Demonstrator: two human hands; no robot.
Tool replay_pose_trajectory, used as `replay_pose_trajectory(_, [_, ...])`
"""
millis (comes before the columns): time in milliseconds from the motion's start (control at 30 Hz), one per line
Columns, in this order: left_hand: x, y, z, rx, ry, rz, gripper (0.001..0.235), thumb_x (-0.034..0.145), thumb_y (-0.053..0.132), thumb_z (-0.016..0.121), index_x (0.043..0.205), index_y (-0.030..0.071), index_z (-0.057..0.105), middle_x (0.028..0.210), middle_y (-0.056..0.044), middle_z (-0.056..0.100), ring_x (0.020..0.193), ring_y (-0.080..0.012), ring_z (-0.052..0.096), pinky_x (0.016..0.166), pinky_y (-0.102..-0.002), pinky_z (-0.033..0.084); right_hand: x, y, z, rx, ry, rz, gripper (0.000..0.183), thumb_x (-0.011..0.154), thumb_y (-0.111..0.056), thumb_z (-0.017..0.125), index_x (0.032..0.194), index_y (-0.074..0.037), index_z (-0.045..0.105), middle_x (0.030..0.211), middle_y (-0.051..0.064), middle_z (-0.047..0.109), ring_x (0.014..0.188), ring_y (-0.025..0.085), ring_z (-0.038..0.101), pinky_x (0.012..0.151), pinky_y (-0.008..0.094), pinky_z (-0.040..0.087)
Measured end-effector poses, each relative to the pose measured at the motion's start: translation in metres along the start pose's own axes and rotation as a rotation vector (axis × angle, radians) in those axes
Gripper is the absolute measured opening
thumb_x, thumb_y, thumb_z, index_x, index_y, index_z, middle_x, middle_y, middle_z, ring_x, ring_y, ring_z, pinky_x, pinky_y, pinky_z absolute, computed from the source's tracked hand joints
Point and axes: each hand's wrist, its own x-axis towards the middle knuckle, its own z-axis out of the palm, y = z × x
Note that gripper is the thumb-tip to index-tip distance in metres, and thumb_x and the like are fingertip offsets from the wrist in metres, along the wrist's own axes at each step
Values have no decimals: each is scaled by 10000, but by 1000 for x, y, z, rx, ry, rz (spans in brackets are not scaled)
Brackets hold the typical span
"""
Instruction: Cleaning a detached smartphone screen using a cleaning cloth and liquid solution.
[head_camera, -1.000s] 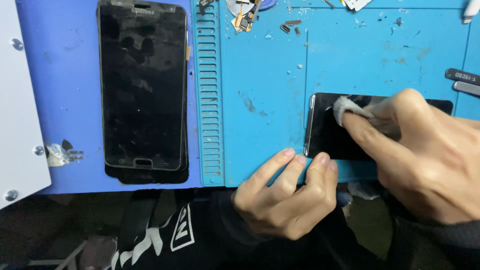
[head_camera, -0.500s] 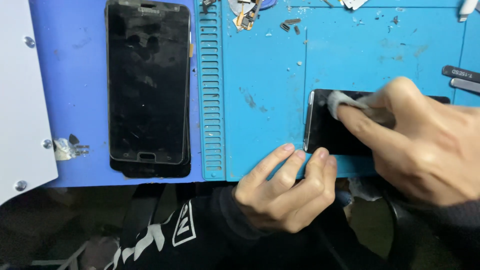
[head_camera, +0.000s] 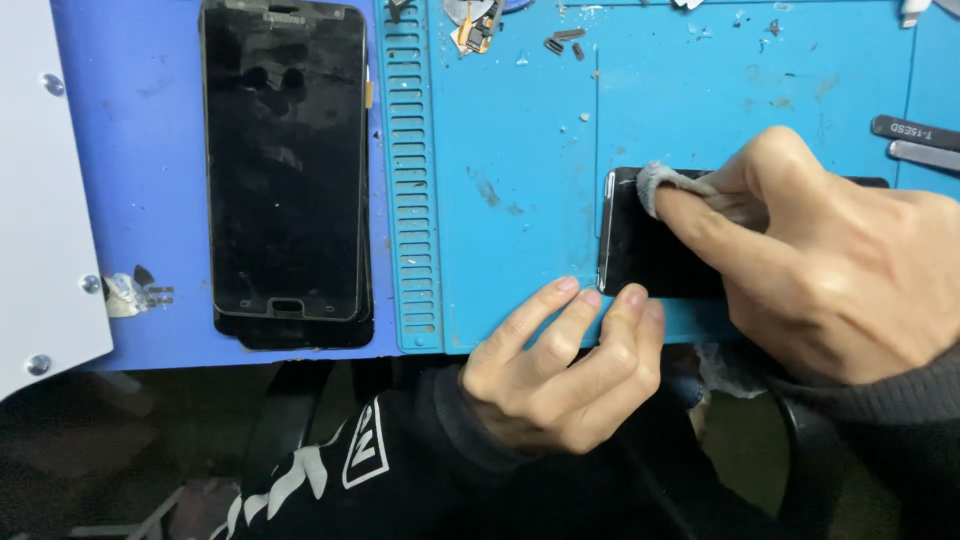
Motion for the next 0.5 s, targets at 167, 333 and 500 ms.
replay_pose_trajectory(167, [-3, -1, 0, 26, -11, 16, 116, 951, 159, 712, 1050, 140, 769, 1038, 50, 698, 986, -128, 625, 989, -292, 544, -5, 7, 3, 51, -8, -33, 560, 686, 72, 687, 1219, -87, 753, 967, 78, 662, 758, 183, 734, 543, 309, 539])
replay_pose_trajectory(333, [-13, 1, 8, 11, 14, 43, 162, 988, 79, 700, 1126, 121, 774, 1122, 18, 701, 1052, -164, 636, 1044, -327, 551, -4, 5, 0, -41, 5, 28, 495, 750, 7, 740, 1217, -154, 777, 936, 57, 659, 656, 224, 685, 517, 373, 512])
replay_pose_trajectory(500, [-1, -1, 1, 9, 25, 25, 107, 922, 137, 713, 1012, 146, 769, 1015, 47, 699, 977, -126, 639, 964, -287, 551, 0, 10, 1, 35, -11, -93, 545, 706, -41, 661, 1240, -102, 747, 989, 76, 627, 711, 189, 683, 536, 321, 522])
